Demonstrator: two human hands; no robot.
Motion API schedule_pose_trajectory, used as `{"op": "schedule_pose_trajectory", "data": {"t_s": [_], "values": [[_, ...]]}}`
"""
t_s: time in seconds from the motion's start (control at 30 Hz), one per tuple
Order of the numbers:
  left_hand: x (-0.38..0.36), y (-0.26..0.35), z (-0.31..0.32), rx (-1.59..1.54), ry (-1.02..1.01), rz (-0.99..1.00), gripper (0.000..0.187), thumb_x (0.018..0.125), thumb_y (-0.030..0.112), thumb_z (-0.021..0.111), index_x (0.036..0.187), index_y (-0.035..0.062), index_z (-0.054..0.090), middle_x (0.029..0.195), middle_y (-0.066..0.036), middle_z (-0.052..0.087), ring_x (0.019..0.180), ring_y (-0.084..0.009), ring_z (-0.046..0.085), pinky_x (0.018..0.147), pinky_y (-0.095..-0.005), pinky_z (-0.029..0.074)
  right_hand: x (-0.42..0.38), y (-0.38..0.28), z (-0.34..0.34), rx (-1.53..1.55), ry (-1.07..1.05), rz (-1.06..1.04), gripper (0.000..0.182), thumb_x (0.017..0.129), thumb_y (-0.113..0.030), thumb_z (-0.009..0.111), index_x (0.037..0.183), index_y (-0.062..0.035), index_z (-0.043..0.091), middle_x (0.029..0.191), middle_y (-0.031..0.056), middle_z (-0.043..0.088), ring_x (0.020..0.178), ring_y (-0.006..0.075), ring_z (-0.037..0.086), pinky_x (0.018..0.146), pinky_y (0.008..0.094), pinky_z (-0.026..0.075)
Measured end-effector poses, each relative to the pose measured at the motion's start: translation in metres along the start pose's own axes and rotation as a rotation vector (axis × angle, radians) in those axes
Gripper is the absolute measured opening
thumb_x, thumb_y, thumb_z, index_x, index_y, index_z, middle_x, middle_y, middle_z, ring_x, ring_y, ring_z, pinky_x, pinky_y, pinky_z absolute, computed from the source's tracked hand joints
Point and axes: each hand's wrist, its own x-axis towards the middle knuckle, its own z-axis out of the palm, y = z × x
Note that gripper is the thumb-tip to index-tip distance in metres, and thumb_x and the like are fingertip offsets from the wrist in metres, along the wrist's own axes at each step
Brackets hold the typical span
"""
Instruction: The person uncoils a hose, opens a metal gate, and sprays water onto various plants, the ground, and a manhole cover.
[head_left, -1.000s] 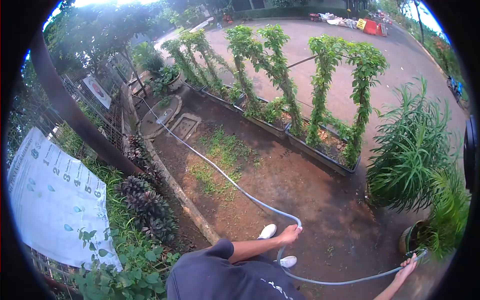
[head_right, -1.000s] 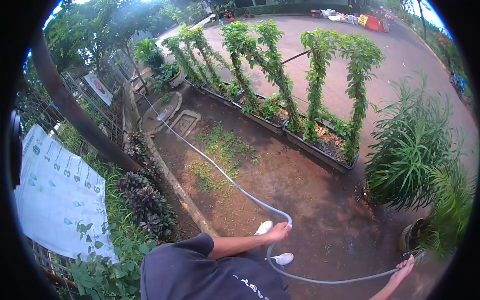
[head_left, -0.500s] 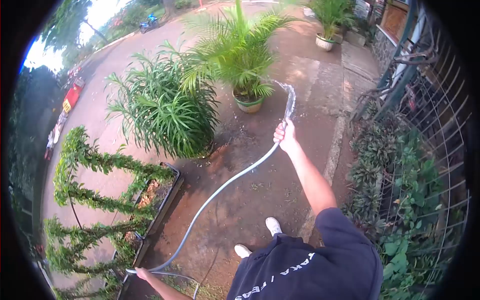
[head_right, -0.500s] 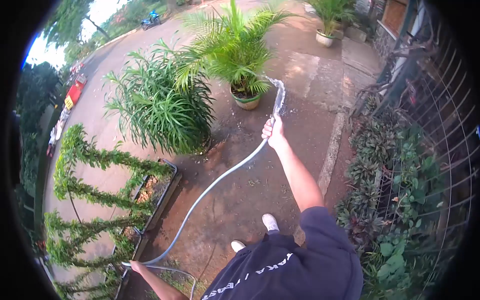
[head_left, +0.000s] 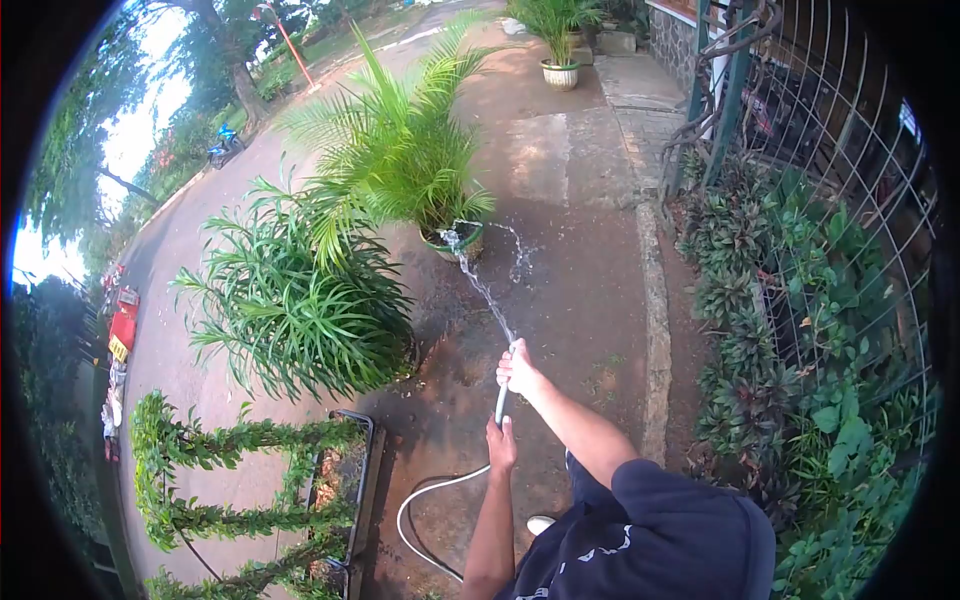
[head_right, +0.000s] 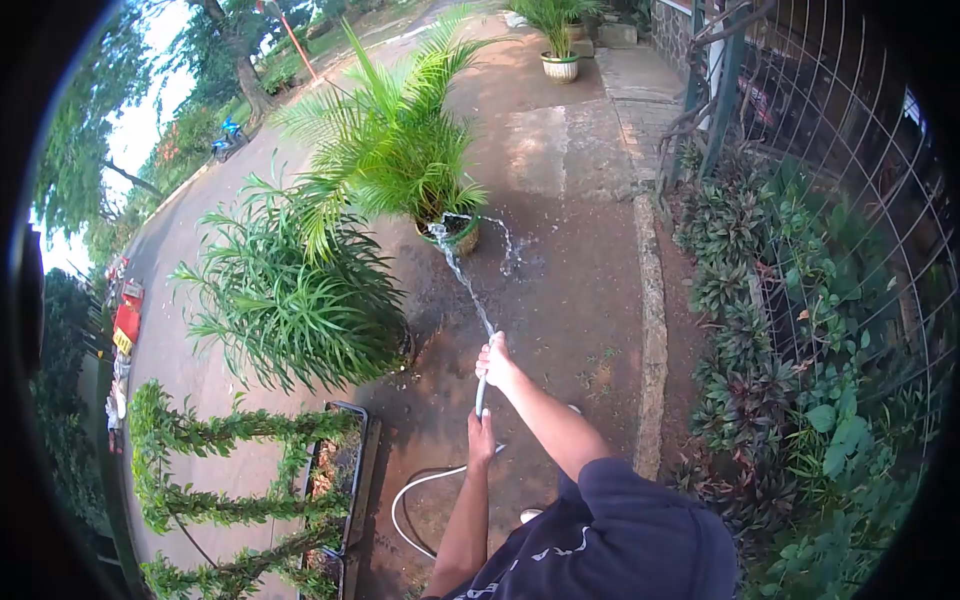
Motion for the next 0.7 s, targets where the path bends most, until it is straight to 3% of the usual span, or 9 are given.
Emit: {"op": "schedule_pose_trajectory", "data": {"t_s": [0.1,0.17,0.37,0.5,0.57,0.7], "values": [[0.041,0.030,0.033,0.089,0.015,-0.048,0.055,0.097,0.038,0.040,0.131,-0.0048,0.042,0.125,-0.027,0.048,0.118,-0.0391,0.046,0.102,-0.0414,0.034,0.038,-0.043,-0.026,0.057,0.070,-0.060,0.059,0.089,-0.067,0.026,0.054,-0.0197,0.030,0.043,-0.0056,0.019,0.033,0.0121,0.018,0.036,0.0291,0.017],[0.070,0.044,0.054,0.118,-0.210,0.016,0.056,0.097,0.041,0.040,0.132,-0.0035,0.042,0.126,-0.026,0.049,0.120,-0.0389,0.045,0.102,-0.0417,0.034,0.051,-0.093,-0.041,0.091,0.150,-0.068,0.056,0.090,-0.063,0.031,0.055,-0.0193,0.029,0.044,-0.0052,0.020,0.033,0.0115,0.018,0.036,0.0291,0.017],[0.142,0.059,0.146,0.146,-0.326,0.042,0.062,0.097,0.048,0.035,0.134,-0.0019,0.041,0.127,-0.024,0.049,0.123,-0.0337,0.045,0.103,-0.0405,0.032,0.061,-0.242,-0.063,0.176,0.152,-0.082,0.047,0.086,-0.050,0.036,0.053,-0.0185,0.028,0.042,-0.0046,0.019,0.032,0.0118,0.018,0.036,0.0291,0.018],[0.165,0.139,0.193,-0.150,-0.462,-0.062,0.059,0.099,0.047,0.030,0.133,0.0005,0.044,0.129,-0.022,0.049,0.125,-0.0311,0.043,0.107,-0.0368,0.029,0.035,-0.310,-0.049,0.205,0.025,-0.071,0.044,0.084,-0.044,0.039,0.051,-0.0186,0.028,0.040,-0.0046,0.019,0.032,0.0121,0.019,0.036,0.0296,0.019],[0.179,0.139,0.205,0.111,-0.487,0.010,0.052,0.098,0.043,0.038,0.125,0.0005,0.051,0.117,-0.021,0.057,0.112,-0.0323,0.054,0.096,-0.0402,0.039,0.018,-0.333,-0.044,0.251,0.022,-0.138,0.043,0.084,-0.043,0.039,0.050,-0.0183,0.027,0.040,-0.0045,0.019,0.032,0.0119,0.020,0.037,0.0294,0.021],[0.185,0.178,0.200,0.134,-0.525,-0.104,0.046,0.097,0.039,0.042,0.120,0.0012,0.053,0.110,-0.019,0.061,0.102,-0.0320,0.059,0.091,-0.0405,0.043,0.017,-0.384,-0.057,0.328,0.149,-0.366,0.055,0.093,-0.058,0.029,0.054,-0.0185,0.029,0.041,-0.0044,0.020,0.032,0.0122,0.020,0.037,0.0298,0.021]]}}
